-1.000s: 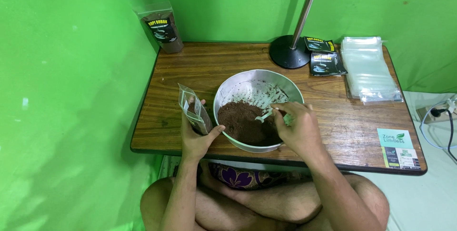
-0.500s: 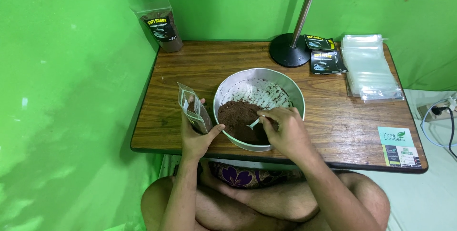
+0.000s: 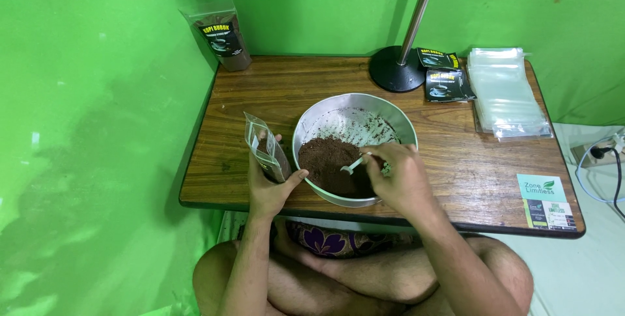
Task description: A person uses a small spoon to transfer ground coffee from a white bowl into a clear plastic bag.
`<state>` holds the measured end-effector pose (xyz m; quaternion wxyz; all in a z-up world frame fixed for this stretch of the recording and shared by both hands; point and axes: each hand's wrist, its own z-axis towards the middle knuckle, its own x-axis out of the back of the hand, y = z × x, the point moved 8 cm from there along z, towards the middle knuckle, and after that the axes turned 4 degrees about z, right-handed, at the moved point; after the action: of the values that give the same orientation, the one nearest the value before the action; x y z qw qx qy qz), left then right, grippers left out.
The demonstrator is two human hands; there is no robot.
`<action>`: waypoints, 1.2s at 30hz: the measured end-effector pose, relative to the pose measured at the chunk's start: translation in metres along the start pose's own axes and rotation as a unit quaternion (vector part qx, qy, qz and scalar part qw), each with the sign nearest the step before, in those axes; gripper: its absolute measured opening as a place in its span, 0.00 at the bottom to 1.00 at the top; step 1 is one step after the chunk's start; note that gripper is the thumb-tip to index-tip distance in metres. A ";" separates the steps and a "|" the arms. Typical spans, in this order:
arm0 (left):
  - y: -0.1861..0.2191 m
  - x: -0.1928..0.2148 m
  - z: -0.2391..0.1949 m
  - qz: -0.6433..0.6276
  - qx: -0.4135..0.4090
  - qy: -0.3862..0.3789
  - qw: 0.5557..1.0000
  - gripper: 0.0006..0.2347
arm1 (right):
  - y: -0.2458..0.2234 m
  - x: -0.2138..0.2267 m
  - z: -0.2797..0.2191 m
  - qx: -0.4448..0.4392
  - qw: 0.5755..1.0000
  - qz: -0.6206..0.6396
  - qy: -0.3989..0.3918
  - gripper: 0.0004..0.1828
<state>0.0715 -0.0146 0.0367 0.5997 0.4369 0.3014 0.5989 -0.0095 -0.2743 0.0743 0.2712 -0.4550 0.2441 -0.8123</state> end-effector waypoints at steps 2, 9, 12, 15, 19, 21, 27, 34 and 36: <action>0.001 0.001 0.001 -0.001 0.000 0.000 1.000 0.43 | -0.005 0.012 0.005 0.001 1.000 -0.010 0.005 0.06; -0.003 0.000 0.000 -0.015 0.005 0.005 1.000 0.43 | -0.028 -0.007 0.006 -0.029 0.995 -0.058 -0.077 0.04; 0.001 0.001 0.000 -0.001 0.006 0.005 1.000 0.43 | -0.032 0.007 0.011 -0.015 0.999 0.000 -0.036 0.09; 0.003 0.001 0.000 -0.004 0.001 0.004 1.000 0.43 | 0.004 0.019 0.005 -0.015 1.000 -0.016 0.001 0.08; 0.000 0.001 0.000 0.001 0.001 0.005 1.000 0.44 | -0.008 0.019 0.007 -0.027 0.999 -0.034 -0.007 0.09; -0.002 0.002 0.000 -0.002 -0.004 0.005 1.000 0.44 | -0.021 0.003 0.006 -0.064 0.995 -0.037 -0.071 0.10; -0.001 0.002 -0.001 -0.001 -0.009 0.010 1.000 0.43 | 0.011 0.001 0.003 -0.014 1.000 -0.011 -0.020 0.09; -0.004 0.001 -0.001 -0.009 -0.010 0.009 1.000 0.43 | -0.013 0.006 0.006 -0.062 0.996 0.022 -0.058 0.10; -0.010 0.002 -0.002 -0.009 -0.010 0.019 1.000 0.44 | 0.006 -0.007 0.001 -0.027 0.998 -0.002 -0.048 0.08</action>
<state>0.0748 -0.0117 0.0270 0.6032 0.4167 0.3108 0.6049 -0.0038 -0.2742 0.0666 0.2688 -0.5010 0.2519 -0.7831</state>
